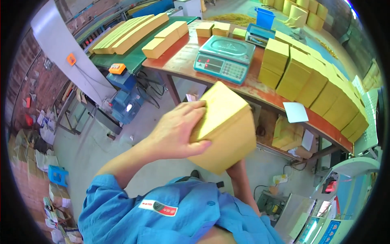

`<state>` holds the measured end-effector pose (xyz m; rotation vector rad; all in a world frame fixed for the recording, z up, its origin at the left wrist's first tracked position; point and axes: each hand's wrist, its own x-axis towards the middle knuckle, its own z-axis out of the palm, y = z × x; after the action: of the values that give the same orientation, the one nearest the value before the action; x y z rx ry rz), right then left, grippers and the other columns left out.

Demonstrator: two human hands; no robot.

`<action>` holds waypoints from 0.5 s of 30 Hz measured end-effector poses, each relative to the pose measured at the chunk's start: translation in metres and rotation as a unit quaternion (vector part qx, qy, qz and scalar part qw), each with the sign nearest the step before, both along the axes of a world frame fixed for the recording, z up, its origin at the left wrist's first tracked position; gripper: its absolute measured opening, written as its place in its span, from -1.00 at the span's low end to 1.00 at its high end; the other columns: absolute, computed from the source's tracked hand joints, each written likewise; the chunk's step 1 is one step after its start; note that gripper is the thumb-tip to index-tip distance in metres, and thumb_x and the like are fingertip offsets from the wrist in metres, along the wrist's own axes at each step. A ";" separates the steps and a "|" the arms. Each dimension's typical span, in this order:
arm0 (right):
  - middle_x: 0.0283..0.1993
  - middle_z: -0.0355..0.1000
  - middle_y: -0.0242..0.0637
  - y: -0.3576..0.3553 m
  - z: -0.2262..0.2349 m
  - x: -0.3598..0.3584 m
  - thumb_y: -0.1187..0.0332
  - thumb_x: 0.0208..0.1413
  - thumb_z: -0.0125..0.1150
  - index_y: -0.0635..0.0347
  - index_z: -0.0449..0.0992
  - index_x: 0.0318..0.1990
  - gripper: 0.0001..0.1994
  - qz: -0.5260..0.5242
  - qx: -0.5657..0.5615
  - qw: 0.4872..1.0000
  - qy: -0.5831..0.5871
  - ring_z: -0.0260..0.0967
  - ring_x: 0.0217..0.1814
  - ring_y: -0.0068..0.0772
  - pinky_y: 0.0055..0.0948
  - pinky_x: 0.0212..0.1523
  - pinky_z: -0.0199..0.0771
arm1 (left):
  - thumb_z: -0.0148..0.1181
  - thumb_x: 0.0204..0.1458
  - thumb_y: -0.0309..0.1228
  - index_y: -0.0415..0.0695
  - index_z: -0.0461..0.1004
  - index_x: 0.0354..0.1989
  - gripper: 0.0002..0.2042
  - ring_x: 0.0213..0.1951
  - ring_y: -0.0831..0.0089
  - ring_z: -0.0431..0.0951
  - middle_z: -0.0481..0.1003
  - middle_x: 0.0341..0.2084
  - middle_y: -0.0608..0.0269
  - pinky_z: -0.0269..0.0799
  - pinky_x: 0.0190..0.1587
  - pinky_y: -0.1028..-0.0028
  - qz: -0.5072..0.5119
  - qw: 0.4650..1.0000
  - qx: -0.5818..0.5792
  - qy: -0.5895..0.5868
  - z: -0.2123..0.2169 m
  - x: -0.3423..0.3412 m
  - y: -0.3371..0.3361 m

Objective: Weigh stacks of paper on a scale and organize them.

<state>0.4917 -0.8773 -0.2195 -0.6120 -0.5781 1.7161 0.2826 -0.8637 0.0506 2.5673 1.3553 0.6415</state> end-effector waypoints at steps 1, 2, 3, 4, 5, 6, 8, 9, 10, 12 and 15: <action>0.09 0.38 -0.27 0.018 0.002 -0.024 0.13 0.24 -0.01 0.23 0.30 0.16 -0.55 0.009 0.056 0.997 -0.058 0.37 0.09 -0.34 -0.31 0.03 0.44 | 0.25 -0.23 -0.12 -0.42 0.34 -0.01 -0.34 0.10 -0.03 0.36 0.33 0.06 -0.23 0.29 0.13 0.20 0.016 1.000 0.016 -0.006 0.005 -0.025 0.008; 0.09 0.38 -0.27 0.037 0.006 -0.044 0.13 0.24 -0.01 0.23 0.30 0.16 -0.55 -0.005 0.057 0.996 -0.062 0.37 0.09 -0.34 -0.31 0.03 0.44 | 0.25 -0.22 -0.13 -0.43 0.35 -0.03 -0.35 0.09 -0.03 0.37 0.34 0.04 -0.24 0.29 0.14 0.22 0.031 0.999 0.030 -0.014 0.009 -0.048 0.019; 0.08 0.39 -0.28 0.060 0.014 -0.061 0.13 0.23 0.00 0.23 0.32 0.14 -0.56 0.023 0.046 0.997 -0.060 0.38 0.08 -0.34 -0.31 0.02 0.44 | 0.25 -0.23 -0.13 -0.43 0.35 -0.03 -0.35 0.09 -0.03 0.37 0.35 0.05 -0.26 0.28 0.14 0.22 0.048 0.998 0.035 -0.011 0.019 -0.065 0.033; 0.06 0.41 -0.29 0.085 0.022 -0.073 0.14 0.23 0.01 0.23 0.34 0.13 -0.57 0.048 0.034 0.997 -0.058 0.39 0.07 -0.35 -0.31 0.01 0.45 | 0.23 -0.22 -0.14 -0.44 0.36 -0.04 -0.36 0.08 -0.05 0.38 0.36 0.03 -0.25 0.28 0.14 0.21 0.046 0.997 0.052 -0.023 0.024 -0.079 0.053; 0.07 0.40 -0.26 0.114 0.037 -0.085 0.14 0.22 0.02 0.22 0.33 0.13 -0.57 0.063 -0.019 0.998 -0.003 0.39 0.07 -0.35 -0.31 0.02 0.45 | 0.22 -0.21 -0.14 -0.44 0.36 -0.04 -0.37 0.07 -0.04 0.39 0.37 0.03 -0.25 0.29 0.12 0.22 0.052 0.996 0.061 -0.031 0.031 -0.093 0.072; 0.08 0.39 -0.24 0.147 0.055 -0.094 0.14 0.21 0.03 0.22 0.33 0.13 -0.56 0.078 -0.069 0.993 0.053 0.39 0.07 -0.35 -0.31 0.03 0.45 | 0.21 -0.20 -0.14 -0.43 0.37 -0.04 -0.38 0.07 -0.03 0.40 0.38 0.02 -0.24 0.30 0.11 0.23 0.060 0.995 0.073 -0.039 0.037 -0.104 0.094; 0.07 0.40 -0.21 0.212 0.082 -0.097 0.15 0.21 0.01 0.24 0.32 0.14 -0.56 0.088 -0.069 0.993 0.035 0.40 0.07 -0.32 -0.28 0.05 0.45 | 0.20 -0.16 -0.13 -0.42 0.38 -0.05 -0.40 0.04 0.02 0.43 0.40 -0.01 -0.22 0.31 0.08 0.27 0.079 0.990 0.061 -0.101 0.048 -0.114 0.147; 0.08 0.41 -0.20 0.242 0.106 -0.101 0.14 0.22 0.00 0.25 0.32 0.13 -0.56 0.092 -0.069 0.993 0.030 0.40 0.07 -0.30 -0.25 0.06 0.45 | 0.18 -0.14 -0.12 -0.41 0.38 -0.05 -0.41 -0.02 0.10 0.47 0.44 -0.05 -0.18 0.32 0.04 0.31 0.082 0.986 0.060 -0.133 0.058 -0.115 0.169; 0.08 0.41 -0.18 0.273 0.125 -0.104 0.14 0.22 -0.02 0.26 0.32 0.12 -0.56 0.094 -0.069 0.993 0.027 0.41 0.06 -0.29 -0.21 0.06 0.45 | 0.17 -0.11 -0.12 -0.41 0.39 -0.05 -0.42 -0.08 0.15 0.50 0.47 -0.12 -0.14 0.34 0.01 0.32 0.083 0.985 0.054 -0.141 0.066 -0.117 0.193; 0.03 0.43 -0.20 0.340 0.137 -0.100 0.13 0.20 0.00 0.24 0.35 0.08 -0.58 0.092 -0.052 0.994 0.019 0.43 0.02 -0.28 -0.19 0.01 0.47 | 0.16 -0.08 -0.12 -0.39 0.39 -0.03 -0.43 -0.12 0.20 0.51 0.50 -0.18 -0.11 0.36 -0.03 0.33 0.085 0.981 0.098 -0.144 0.078 -0.111 0.242; -0.02 0.46 -0.22 0.425 0.145 -0.102 0.11 0.19 0.00 0.20 0.38 0.03 -0.61 0.109 -0.031 0.994 0.002 0.46 -0.05 -0.28 -0.16 -0.07 0.50 | 0.17 -0.04 -0.09 -0.35 0.40 0.02 -0.42 -0.16 0.36 0.52 0.52 -0.23 0.01 0.37 -0.09 0.41 0.113 0.980 0.024 -0.159 0.085 -0.116 0.317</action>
<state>0.3895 -0.4521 -0.0743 -0.6057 -0.6084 1.9466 0.1665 -0.5465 0.1359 2.2329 1.5411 1.0815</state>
